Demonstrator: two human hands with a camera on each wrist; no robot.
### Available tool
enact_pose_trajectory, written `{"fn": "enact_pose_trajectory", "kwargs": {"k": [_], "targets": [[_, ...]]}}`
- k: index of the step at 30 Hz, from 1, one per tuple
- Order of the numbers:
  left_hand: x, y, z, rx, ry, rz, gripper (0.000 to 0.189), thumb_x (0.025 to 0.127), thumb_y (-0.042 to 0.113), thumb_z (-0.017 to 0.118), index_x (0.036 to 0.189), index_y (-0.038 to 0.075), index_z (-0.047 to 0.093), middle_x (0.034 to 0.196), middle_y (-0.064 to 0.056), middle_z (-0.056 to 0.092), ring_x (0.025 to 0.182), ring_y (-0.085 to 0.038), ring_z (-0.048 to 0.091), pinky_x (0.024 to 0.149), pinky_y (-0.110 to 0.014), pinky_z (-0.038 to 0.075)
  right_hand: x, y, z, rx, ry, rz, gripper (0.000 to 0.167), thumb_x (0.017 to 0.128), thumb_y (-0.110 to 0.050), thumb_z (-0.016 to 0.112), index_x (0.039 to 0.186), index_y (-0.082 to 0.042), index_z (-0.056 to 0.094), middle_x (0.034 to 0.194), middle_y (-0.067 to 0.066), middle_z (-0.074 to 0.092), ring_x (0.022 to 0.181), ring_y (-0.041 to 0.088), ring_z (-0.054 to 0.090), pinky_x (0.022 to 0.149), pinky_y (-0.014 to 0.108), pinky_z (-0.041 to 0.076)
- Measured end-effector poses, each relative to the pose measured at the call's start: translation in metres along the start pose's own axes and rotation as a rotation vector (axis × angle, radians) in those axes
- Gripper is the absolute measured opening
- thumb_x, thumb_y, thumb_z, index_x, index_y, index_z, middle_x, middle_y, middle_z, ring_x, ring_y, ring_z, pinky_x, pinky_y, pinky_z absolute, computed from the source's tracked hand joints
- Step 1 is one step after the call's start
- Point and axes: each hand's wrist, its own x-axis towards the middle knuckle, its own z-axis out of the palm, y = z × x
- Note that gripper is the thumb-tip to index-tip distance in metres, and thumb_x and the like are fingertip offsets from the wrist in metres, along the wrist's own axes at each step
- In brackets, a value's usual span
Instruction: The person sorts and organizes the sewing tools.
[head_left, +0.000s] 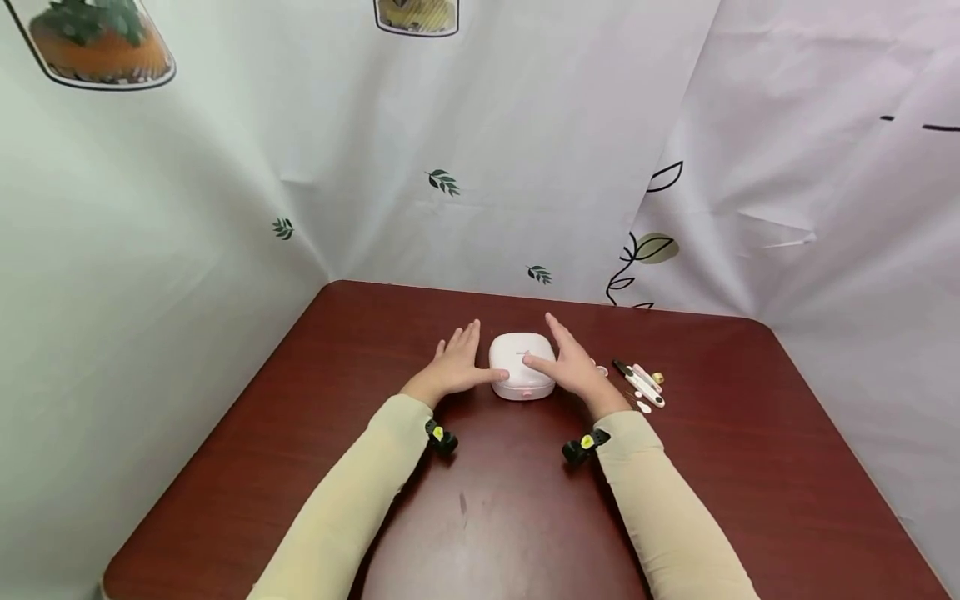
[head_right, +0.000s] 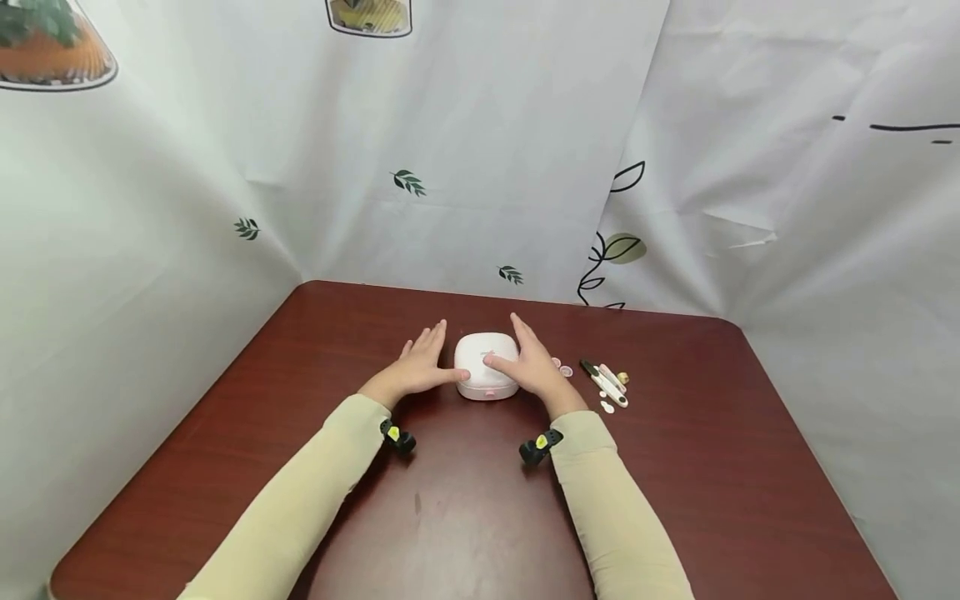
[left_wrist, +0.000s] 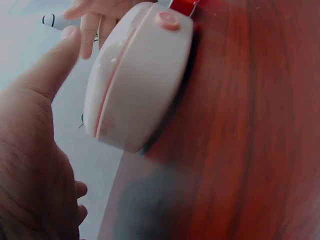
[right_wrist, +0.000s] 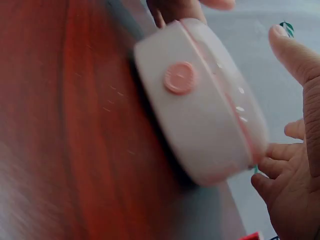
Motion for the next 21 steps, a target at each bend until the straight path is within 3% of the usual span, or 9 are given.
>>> {"fn": "enact_pose_trajectory", "kwargs": {"k": [11, 15, 21], "targets": [[0.000, -0.002, 0.029, -0.098, -0.027, 0.033, 0.120, 0.083, 0.071, 0.066, 0.163, 0.011, -0.001, 0.170, -0.004, 0.003, 0.156, -0.022, 0.001, 0.124, -0.047, 0.000, -0.008, 0.012, 0.026, 0.064, 0.002, -0.051, 0.108, 0.080, -0.034, 0.086, 0.161, -0.004, 0.021, 0.165, 0.020, 0.020, 0.148, 0.039, 0.028, 0.116, 0.061, 0.027], [0.000, -0.006, 0.032, -0.113, -0.032, 0.062, 0.122, 0.082, 0.071, 0.066, 0.163, 0.011, -0.001, 0.170, -0.005, 0.002, 0.156, -0.022, 0.002, 0.124, -0.046, -0.002, -0.010, 0.018, 0.029, 0.057, -0.006, -0.114, 0.111, 0.076, -0.032, 0.089, 0.160, -0.002, 0.023, 0.163, 0.021, 0.022, 0.147, 0.040, 0.027, 0.115, 0.062, 0.027], [-0.003, -0.010, 0.033, -0.065, -0.012, 0.101, 0.134, 0.073, 0.074, 0.073, 0.163, 0.010, -0.002, 0.170, -0.006, 0.007, 0.156, -0.022, 0.007, 0.124, -0.045, -0.002, -0.014, 0.021, 0.031, 0.005, -0.004, -0.114, 0.121, 0.068, -0.041, 0.093, 0.161, -0.007, 0.024, 0.163, 0.017, 0.025, 0.148, 0.038, 0.023, 0.113, 0.064, 0.028]]}}
